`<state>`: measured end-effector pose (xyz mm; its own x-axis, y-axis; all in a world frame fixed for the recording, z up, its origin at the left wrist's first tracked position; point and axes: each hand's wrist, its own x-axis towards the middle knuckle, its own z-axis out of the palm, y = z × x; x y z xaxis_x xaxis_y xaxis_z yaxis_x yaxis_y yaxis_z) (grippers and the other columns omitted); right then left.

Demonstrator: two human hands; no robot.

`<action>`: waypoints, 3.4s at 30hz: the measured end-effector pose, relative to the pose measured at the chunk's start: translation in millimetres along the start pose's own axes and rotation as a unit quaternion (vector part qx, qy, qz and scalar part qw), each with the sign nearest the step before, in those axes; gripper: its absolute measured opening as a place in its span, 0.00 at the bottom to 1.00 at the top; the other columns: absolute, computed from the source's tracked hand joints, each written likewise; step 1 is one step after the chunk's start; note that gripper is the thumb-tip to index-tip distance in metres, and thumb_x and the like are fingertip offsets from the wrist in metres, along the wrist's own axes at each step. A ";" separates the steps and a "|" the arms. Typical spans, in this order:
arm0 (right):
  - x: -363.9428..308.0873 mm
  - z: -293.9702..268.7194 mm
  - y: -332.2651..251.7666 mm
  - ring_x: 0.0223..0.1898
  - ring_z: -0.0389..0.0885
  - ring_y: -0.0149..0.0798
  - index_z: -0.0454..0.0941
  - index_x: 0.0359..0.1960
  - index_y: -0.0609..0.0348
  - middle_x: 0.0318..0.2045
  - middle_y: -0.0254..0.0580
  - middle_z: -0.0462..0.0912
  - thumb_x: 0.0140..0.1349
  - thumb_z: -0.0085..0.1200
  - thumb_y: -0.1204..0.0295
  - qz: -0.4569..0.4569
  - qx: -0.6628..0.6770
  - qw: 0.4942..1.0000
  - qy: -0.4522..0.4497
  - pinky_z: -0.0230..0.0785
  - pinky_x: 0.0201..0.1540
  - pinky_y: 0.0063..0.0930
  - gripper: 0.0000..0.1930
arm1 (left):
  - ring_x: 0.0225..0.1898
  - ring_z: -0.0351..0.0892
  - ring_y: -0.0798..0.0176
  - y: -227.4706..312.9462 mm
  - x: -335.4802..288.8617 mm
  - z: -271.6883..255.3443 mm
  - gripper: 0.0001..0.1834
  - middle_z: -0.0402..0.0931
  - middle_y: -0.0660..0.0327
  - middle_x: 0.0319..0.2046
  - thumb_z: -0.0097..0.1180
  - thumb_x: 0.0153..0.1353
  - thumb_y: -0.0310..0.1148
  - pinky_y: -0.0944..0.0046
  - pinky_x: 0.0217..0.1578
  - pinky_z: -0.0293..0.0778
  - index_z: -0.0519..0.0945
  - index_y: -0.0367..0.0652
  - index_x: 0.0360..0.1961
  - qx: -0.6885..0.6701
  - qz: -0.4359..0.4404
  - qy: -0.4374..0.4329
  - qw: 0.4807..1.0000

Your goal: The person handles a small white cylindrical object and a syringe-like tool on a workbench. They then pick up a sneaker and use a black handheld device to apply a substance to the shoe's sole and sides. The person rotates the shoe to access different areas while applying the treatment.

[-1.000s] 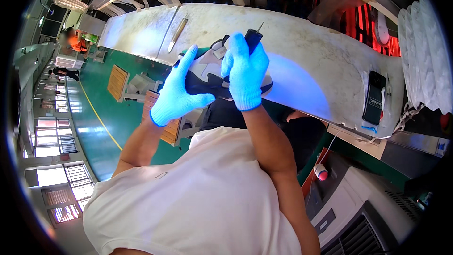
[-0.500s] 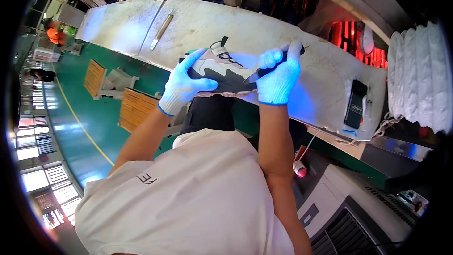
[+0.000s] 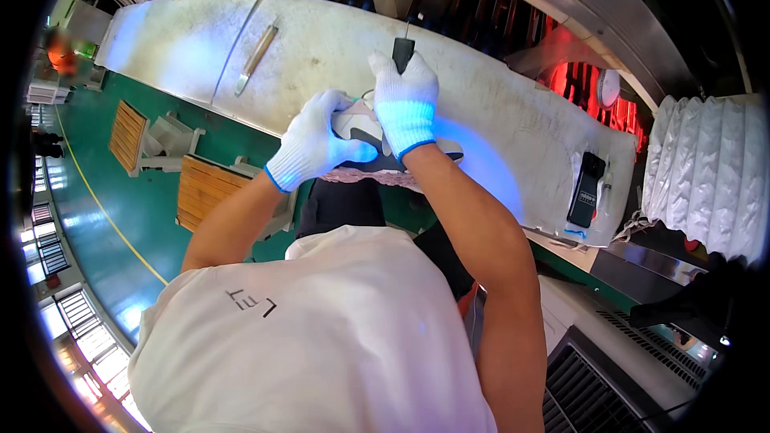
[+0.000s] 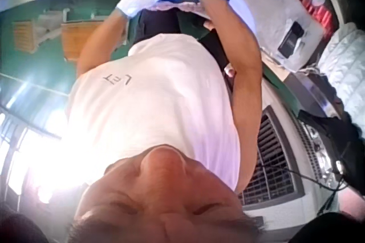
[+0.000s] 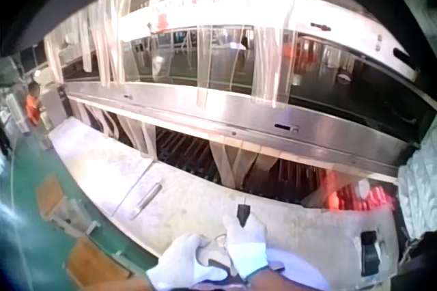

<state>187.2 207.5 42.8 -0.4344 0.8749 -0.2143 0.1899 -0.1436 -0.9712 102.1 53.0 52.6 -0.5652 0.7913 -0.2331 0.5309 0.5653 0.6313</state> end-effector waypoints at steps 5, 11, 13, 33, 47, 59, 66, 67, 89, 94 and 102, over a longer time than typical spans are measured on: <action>32.1 -42.9 -1.4 0.14 0.70 0.31 0.71 0.24 0.46 0.17 0.29 0.72 0.73 0.66 0.54 0.132 0.176 0.975 -0.030 0.63 0.18 0.32 0.22 | 0.62 0.84 0.46 6.4 -0.3 -22.5 0.42 0.81 0.46 0.62 0.84 0.46 0.51 0.52 0.64 0.78 0.84 0.42 0.61 -0.013 -0.007 -0.063 0.998; 8.9 -169.7 70.5 0.16 0.62 0.28 0.67 0.30 0.43 0.18 0.25 0.65 0.81 0.60 0.53 0.116 0.398 0.907 0.075 0.56 0.19 0.28 0.21 | 0.69 0.76 0.38 55.9 -14.2 -1.4 0.51 0.73 0.40 0.71 0.85 0.43 0.48 0.45 0.71 0.71 0.78 0.41 0.69 0.105 0.302 0.062 0.946; -10.9 -164.6 85.7 0.17 0.65 0.28 0.71 0.34 0.46 0.19 0.27 0.67 0.81 0.59 0.55 0.104 0.338 0.931 0.091 0.60 0.20 0.29 0.17 | 0.65 0.78 0.39 86.4 0.7 27.6 0.44 0.80 0.43 0.58 0.83 0.46 0.47 0.44 0.68 0.71 0.81 0.42 0.64 0.166 0.287 -0.094 0.939; 2.6 -193.1 31.8 0.27 0.83 0.33 0.89 0.47 0.65 0.31 0.40 0.87 0.68 0.69 0.62 0.095 -0.097 0.970 -0.202 0.74 0.29 0.31 0.16 | 0.65 0.82 0.37 75.1 -5.5 13.1 0.53 0.81 0.46 0.68 0.85 0.47 0.53 0.47 0.67 0.79 0.79 0.42 0.73 0.158 0.347 -0.052 0.923; 8.0 -156.3 37.9 0.16 0.75 0.40 0.75 0.30 0.55 0.18 0.38 0.76 0.80 0.57 0.53 0.145 0.491 0.857 0.061 0.71 0.21 0.36 0.22 | 0.67 0.82 0.39 87.7 2.1 33.2 0.47 0.82 0.48 0.68 0.85 0.45 0.54 0.45 0.66 0.81 0.85 0.42 0.65 0.173 0.337 -0.061 0.923; -4.3 -142.9 42.6 0.14 0.68 0.35 0.75 0.36 0.50 0.21 0.35 0.73 0.83 0.45 0.38 0.081 0.592 0.787 -0.154 0.60 0.18 0.33 0.29 | 0.63 0.84 0.46 95.4 8.2 31.9 0.40 0.84 0.53 0.62 0.80 0.50 0.57 0.49 0.61 0.83 0.87 0.47 0.61 0.183 0.318 -0.072 0.927; 0.4 -164.4 57.7 0.15 0.67 0.37 0.75 0.35 0.48 0.23 0.36 0.75 0.80 0.46 0.34 0.114 0.550 0.822 -0.091 0.59 0.18 0.33 0.30 | 0.63 0.85 0.42 100.1 15.7 29.0 0.44 0.82 0.55 0.67 0.82 0.44 0.62 0.48 0.61 0.83 0.89 0.48 0.59 0.194 0.316 -0.112 0.922; -1.6 -161.0 52.8 0.14 0.66 0.35 0.75 0.36 0.49 0.22 0.36 0.75 0.81 0.43 0.34 0.110 0.557 0.820 -0.073 0.57 0.18 0.33 0.31 | 0.68 0.80 0.40 103.1 18.8 22.5 0.48 0.77 0.51 0.71 0.83 0.45 0.60 0.46 0.66 0.79 0.84 0.45 0.66 0.210 0.321 -0.148 0.911; -12.2 -192.9 52.3 0.15 0.73 0.41 0.75 0.35 0.55 0.21 0.42 0.77 0.82 0.52 0.47 0.041 0.360 0.931 -0.048 0.68 0.19 0.37 0.24 | 0.63 0.74 0.38 112.3 1.2 48.7 0.50 0.75 0.50 0.57 0.86 0.34 0.44 0.39 0.69 0.68 0.80 0.43 0.63 0.161 0.440 -0.072 0.881; 3.4 -240.9 95.2 0.14 0.72 0.33 0.76 0.34 0.56 0.20 0.33 0.75 0.78 0.63 0.53 0.041 0.137 0.964 0.224 0.66 0.18 0.33 0.20 | 0.65 0.73 0.38 103.8 -18.8 55.6 0.49 0.75 0.50 0.58 0.86 0.35 0.42 0.35 0.71 0.65 0.80 0.43 0.62 0.165 0.483 -0.012 0.860; -95.4 -228.5 79.7 0.77 0.72 0.46 0.60 0.82 0.64 0.75 0.58 0.74 0.47 0.87 0.61 -0.094 -0.219 0.961 0.138 0.67 0.77 0.42 0.62 | 0.66 0.73 0.38 95.2 -27.5 57.3 0.47 0.76 0.49 0.60 0.86 0.39 0.43 0.33 0.73 0.64 0.80 0.43 0.63 0.172 0.497 0.016 0.850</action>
<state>445.0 218.3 9.5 -0.2588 0.9643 0.0554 0.5093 0.1850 -0.8405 204.3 98.5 76.8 0.2573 0.9144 0.3126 0.9064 -0.3406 0.2500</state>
